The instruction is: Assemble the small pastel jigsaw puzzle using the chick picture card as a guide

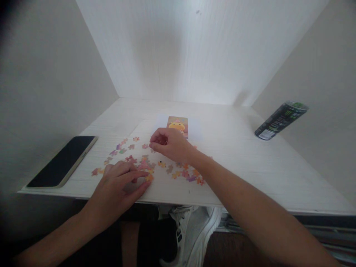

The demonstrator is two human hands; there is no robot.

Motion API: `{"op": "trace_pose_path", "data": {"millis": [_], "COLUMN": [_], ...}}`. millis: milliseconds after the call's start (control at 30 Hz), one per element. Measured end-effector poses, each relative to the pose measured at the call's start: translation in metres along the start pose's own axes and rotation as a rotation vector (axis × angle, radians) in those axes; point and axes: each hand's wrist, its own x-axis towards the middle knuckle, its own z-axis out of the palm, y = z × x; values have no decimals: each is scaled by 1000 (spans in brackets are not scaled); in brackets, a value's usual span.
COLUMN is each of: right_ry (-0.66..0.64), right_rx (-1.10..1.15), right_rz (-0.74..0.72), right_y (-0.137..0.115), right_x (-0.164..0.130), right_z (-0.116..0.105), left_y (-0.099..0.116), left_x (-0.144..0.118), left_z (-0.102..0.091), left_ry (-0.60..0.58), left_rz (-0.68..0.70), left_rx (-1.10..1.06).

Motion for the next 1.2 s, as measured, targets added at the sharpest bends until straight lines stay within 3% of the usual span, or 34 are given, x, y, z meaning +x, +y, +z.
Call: {"op": "trace_pose_path", "data": {"millis": [167, 300, 467, 600, 833, 1200], "right_ry": [-9, -33, -179, -301, -368, -377], "right_rx": [-43, -117, -357, -447, -472, -461], "right_rz": [-40, -63, -174, -217, -202, -210], "right_y": [1, -1, -6, -10, -7, -6], "right_x": [1, 0, -4, -5, -5, -4], "right_z": [-1, -4, -5, -3, 1, 3], "left_y": [1, 3, 9, 16, 24, 26], "left_x": [1, -2, -14, -23, -34, -40], "left_z": [1, -4, -7, -3, 6, 15], "left_ry": [-7, 59, 86, 60, 34, -17], "left_rz": [-11, 24, 201, 264, 301, 252], "left_rx": [47, 67, 174, 178, 151, 127]}}
